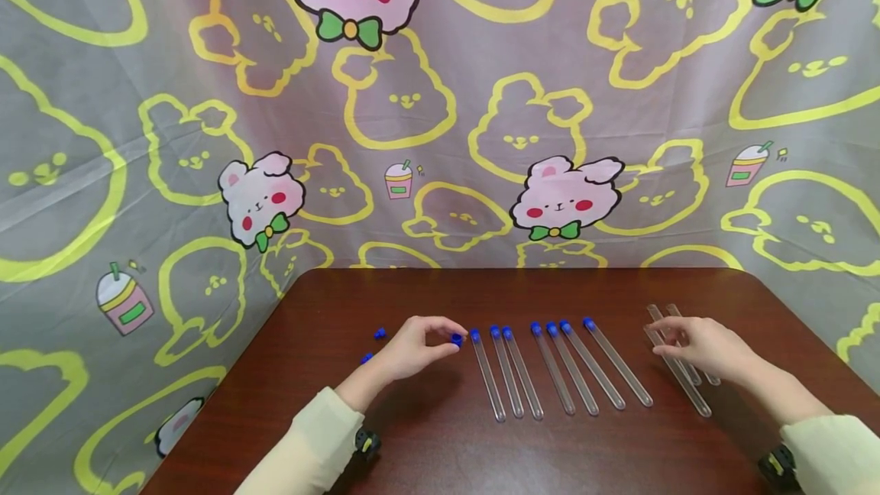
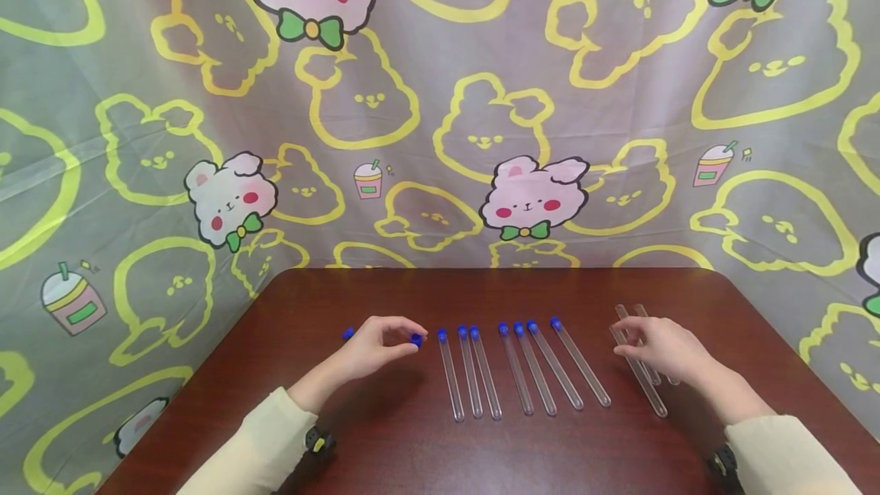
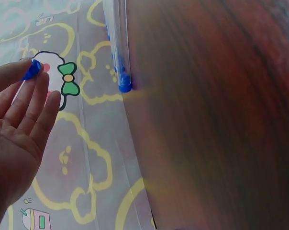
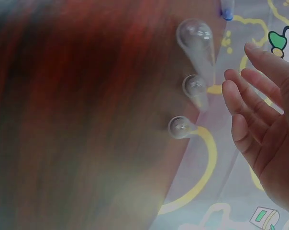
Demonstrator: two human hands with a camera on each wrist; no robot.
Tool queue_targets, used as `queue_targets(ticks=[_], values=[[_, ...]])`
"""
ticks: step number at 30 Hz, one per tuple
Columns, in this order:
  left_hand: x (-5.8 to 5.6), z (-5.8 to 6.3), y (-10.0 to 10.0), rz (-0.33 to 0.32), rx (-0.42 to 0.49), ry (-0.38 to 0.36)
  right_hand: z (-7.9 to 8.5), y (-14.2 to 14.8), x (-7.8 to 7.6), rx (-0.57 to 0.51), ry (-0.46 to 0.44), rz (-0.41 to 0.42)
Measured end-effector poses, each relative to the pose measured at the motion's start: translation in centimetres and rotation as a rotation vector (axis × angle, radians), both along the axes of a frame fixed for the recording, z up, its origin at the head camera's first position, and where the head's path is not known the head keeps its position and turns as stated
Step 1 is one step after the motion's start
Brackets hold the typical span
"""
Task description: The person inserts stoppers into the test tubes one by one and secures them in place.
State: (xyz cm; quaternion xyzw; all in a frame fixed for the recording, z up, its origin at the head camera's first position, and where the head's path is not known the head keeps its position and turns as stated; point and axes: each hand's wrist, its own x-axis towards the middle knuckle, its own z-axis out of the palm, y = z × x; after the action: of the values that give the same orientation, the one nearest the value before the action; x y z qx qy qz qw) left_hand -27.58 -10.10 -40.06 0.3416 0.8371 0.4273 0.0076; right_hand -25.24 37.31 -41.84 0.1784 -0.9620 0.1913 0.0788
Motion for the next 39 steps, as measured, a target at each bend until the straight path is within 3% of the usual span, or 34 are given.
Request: queue_targets(ticks=[12,21,39], values=[[0.0,-0.3,1.8,-0.050,0.046,0.004,-1.0,0.8,0.4,-0.010,-0.108,-0.058],[-0.1,-0.2,3.7,-0.088,0.042,-0.001,-1.1,0.1,0.3,-0.004,-0.140,-0.071],[-0.2,0.5,4.8,-0.072,0.050,0.005,-1.3,-0.2,-0.3,0.007,-0.179,-0.064]])
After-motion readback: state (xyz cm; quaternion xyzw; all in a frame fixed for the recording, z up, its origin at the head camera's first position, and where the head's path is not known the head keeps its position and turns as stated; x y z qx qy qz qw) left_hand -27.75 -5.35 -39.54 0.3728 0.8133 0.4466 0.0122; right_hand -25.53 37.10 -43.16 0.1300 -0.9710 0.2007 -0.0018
